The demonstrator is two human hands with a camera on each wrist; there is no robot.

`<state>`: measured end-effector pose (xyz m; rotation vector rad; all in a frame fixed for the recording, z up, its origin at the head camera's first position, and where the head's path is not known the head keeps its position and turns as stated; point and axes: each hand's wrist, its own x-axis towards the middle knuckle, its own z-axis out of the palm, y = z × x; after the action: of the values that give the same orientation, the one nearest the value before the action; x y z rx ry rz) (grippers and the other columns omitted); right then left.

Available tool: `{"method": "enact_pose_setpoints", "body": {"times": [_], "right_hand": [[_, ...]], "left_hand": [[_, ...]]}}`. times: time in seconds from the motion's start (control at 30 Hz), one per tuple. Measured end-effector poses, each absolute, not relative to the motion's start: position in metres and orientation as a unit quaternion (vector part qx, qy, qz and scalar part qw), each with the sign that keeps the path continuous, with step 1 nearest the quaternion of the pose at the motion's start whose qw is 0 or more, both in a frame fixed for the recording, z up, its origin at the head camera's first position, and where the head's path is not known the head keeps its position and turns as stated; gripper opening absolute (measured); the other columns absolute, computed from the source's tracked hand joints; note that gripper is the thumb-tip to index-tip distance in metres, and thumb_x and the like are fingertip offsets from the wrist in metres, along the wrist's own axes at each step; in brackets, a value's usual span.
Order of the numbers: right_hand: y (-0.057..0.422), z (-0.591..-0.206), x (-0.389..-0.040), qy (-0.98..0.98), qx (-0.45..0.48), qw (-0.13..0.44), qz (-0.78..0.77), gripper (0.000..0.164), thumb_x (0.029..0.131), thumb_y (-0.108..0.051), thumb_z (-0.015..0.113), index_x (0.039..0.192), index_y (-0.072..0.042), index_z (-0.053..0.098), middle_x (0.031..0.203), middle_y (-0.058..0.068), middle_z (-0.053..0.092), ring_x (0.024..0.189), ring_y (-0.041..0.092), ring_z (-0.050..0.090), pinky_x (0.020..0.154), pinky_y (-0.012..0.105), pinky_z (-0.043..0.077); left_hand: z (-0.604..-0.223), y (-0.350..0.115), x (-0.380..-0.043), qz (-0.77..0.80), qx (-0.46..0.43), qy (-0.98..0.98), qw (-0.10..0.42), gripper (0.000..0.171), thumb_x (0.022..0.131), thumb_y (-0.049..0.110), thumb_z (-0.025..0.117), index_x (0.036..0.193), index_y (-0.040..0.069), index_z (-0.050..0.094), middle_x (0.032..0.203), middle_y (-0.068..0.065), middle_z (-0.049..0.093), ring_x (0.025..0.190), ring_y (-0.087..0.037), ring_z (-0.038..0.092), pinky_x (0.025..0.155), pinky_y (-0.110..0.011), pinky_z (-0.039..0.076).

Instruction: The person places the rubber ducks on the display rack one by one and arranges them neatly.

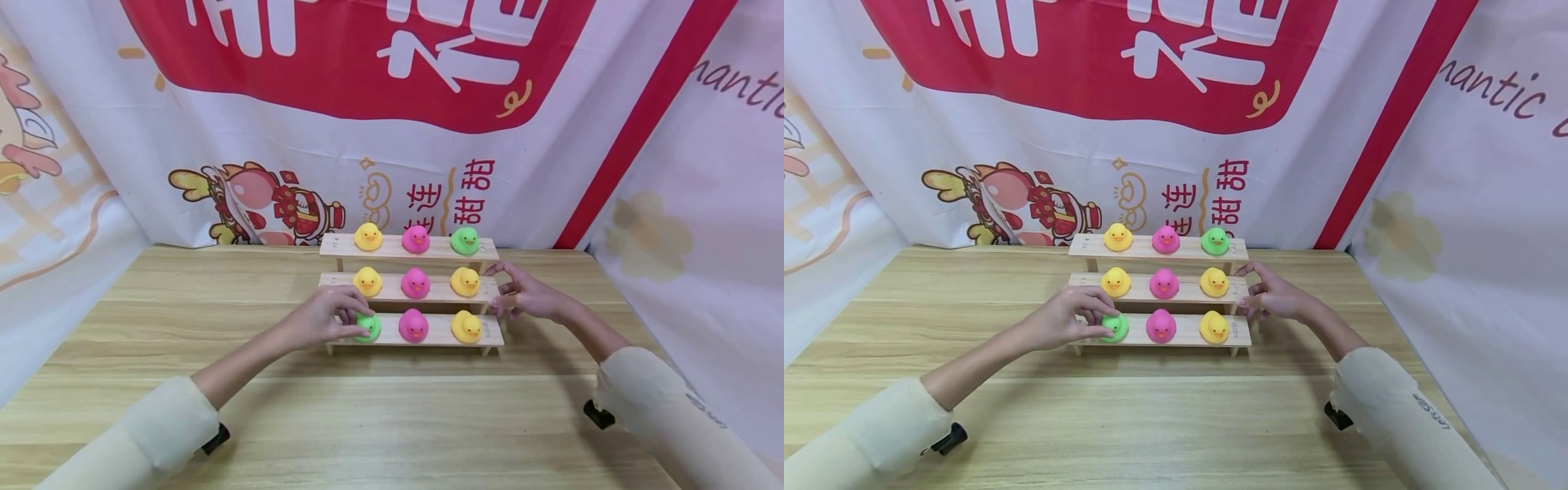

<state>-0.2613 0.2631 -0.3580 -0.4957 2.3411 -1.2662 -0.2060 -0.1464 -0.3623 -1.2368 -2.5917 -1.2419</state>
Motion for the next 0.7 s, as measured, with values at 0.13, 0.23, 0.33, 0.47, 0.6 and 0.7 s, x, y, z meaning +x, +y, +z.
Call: {"method": "enact_pose_setpoints", "body": {"times": [0.13, 0.23, 0.33, 0.47, 0.6, 0.7], "right_hand": [[0.2629, -0.3585, -0.2614, 0.843, -0.182, 0.215, -0.458, 0.055, 0.099, -0.003, 0.060, 0.143, -0.001, 0.028, 0.096, 0.017, 0.069, 0.083, 0.026, 0.068, 0.067, 0.042, 0.059], [0.2633, -0.3587, -0.2619, 0.844, -0.180, 0.215, -0.457, 0.056, 0.098, -0.003, 0.060, 0.143, -0.001, 0.028, 0.096, 0.017, 0.069, 0.083, 0.026, 0.067, 0.067, 0.041, 0.059], [0.2637, -0.3588, -0.2626, 0.846, -0.179, 0.214, -0.455, 0.056, 0.098, -0.004, 0.060, 0.143, -0.001, 0.028, 0.094, 0.016, 0.068, 0.083, 0.026, 0.067, 0.067, 0.041, 0.059], [0.2641, -0.3593, -0.2631, 0.846, -0.181, 0.215, -0.454, 0.055, 0.098, -0.004, 0.060, 0.143, 0.000, 0.028, 0.093, 0.015, 0.067, 0.082, 0.026, 0.067, 0.066, 0.040, 0.058], [0.2645, -0.3589, -0.2635, 0.846, -0.179, 0.216, -0.453, 0.054, 0.098, -0.003, 0.059, 0.142, 0.000, 0.028, 0.095, 0.015, 0.069, 0.083, 0.026, 0.067, 0.067, 0.041, 0.059], [0.2645, -0.3585, -0.2635, 0.847, -0.175, 0.217, -0.452, 0.054, 0.098, -0.002, 0.059, 0.142, -0.001, 0.028, 0.097, 0.016, 0.070, 0.085, 0.026, 0.068, 0.068, 0.041, 0.059]], "left_hand": [[-0.3645, -0.1462, -0.2064, -0.397, -0.392, -0.830, 0.007, 0.021, 0.082, 0.007, 0.088, 0.099, -0.001, 0.079, 0.100, -0.007, 0.072, 0.077, -0.009, 0.065, 0.069, -0.025, 0.061], [-0.3646, -0.1462, -0.2060, -0.397, -0.389, -0.831, 0.009, 0.021, 0.082, 0.007, 0.088, 0.099, 0.000, 0.079, 0.100, -0.007, 0.072, 0.077, -0.009, 0.065, 0.070, -0.025, 0.061], [-0.3647, -0.1464, -0.2060, -0.397, -0.388, -0.832, 0.010, 0.021, 0.082, 0.007, 0.088, 0.099, 0.000, 0.079, 0.100, -0.007, 0.072, 0.077, -0.009, 0.065, 0.069, -0.025, 0.061], [-0.3656, -0.1467, -0.2063, -0.397, -0.386, -0.833, 0.010, 0.021, 0.081, 0.008, 0.089, 0.099, 0.000, 0.079, 0.100, -0.007, 0.072, 0.077, -0.009, 0.065, 0.069, -0.025, 0.061], [-0.3655, -0.1460, -0.2060, -0.396, -0.383, -0.834, 0.010, 0.022, 0.081, 0.007, 0.089, 0.099, 0.000, 0.078, 0.101, -0.007, 0.072, 0.077, -0.009, 0.064, 0.069, -0.025, 0.060], [-0.3641, -0.1462, -0.2050, -0.396, -0.382, -0.835, 0.009, 0.027, 0.081, 0.006, 0.089, 0.104, -0.001, 0.077, 0.106, -0.009, 0.070, 0.077, -0.009, 0.064, 0.069, -0.024, 0.060]]}}
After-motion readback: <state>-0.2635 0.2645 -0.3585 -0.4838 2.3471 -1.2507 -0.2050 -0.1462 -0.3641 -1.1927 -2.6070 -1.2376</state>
